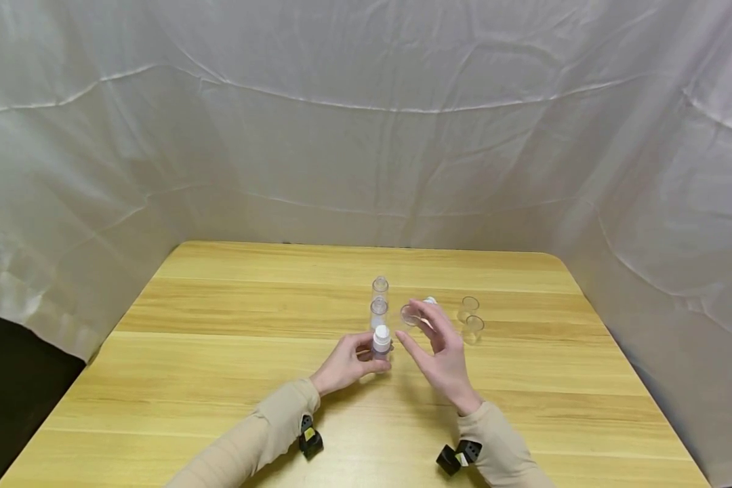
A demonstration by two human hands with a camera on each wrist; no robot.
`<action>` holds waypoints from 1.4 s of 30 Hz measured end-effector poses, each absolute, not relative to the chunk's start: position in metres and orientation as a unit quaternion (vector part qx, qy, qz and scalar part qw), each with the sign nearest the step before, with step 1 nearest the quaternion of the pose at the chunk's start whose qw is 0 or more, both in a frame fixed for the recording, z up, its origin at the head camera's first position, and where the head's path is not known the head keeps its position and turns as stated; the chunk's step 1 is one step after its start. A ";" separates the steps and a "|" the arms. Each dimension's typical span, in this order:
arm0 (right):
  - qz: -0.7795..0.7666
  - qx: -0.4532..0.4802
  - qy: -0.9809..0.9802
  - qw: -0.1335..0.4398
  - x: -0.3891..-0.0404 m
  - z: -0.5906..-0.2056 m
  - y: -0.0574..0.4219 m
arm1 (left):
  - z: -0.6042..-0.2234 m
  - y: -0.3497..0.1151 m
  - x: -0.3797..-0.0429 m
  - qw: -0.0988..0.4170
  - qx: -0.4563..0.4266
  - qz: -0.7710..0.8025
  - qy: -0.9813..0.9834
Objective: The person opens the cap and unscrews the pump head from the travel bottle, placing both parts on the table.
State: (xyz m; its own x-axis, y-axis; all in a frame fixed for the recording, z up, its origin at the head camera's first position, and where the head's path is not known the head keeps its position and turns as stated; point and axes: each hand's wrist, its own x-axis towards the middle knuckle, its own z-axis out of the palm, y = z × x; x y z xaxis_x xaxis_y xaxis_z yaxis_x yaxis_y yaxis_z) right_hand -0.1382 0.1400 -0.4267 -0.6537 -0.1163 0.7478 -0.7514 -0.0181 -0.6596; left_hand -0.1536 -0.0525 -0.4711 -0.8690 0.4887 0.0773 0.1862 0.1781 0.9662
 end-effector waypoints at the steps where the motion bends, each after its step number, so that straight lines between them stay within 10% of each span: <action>1: 0.620 0.326 -0.666 0.259 -0.139 -0.427 0.144 | -0.471 -0.052 -0.154 0.127 0.222 0.602 0.757; 9: 0.487 0.259 -0.783 0.288 -0.140 -0.423 0.186 | -0.472 -0.052 -0.154 0.128 0.222 0.601 0.757; 28: 0.319 0.105 -0.940 0.067 -0.138 -0.412 0.263 | -0.472 -0.052 -0.154 0.131 0.218 0.603 0.756; 42: 0.310 0.075 -0.947 0.039 -0.141 -0.428 0.263 | -0.473 -0.051 -0.155 0.128 0.218 0.599 0.760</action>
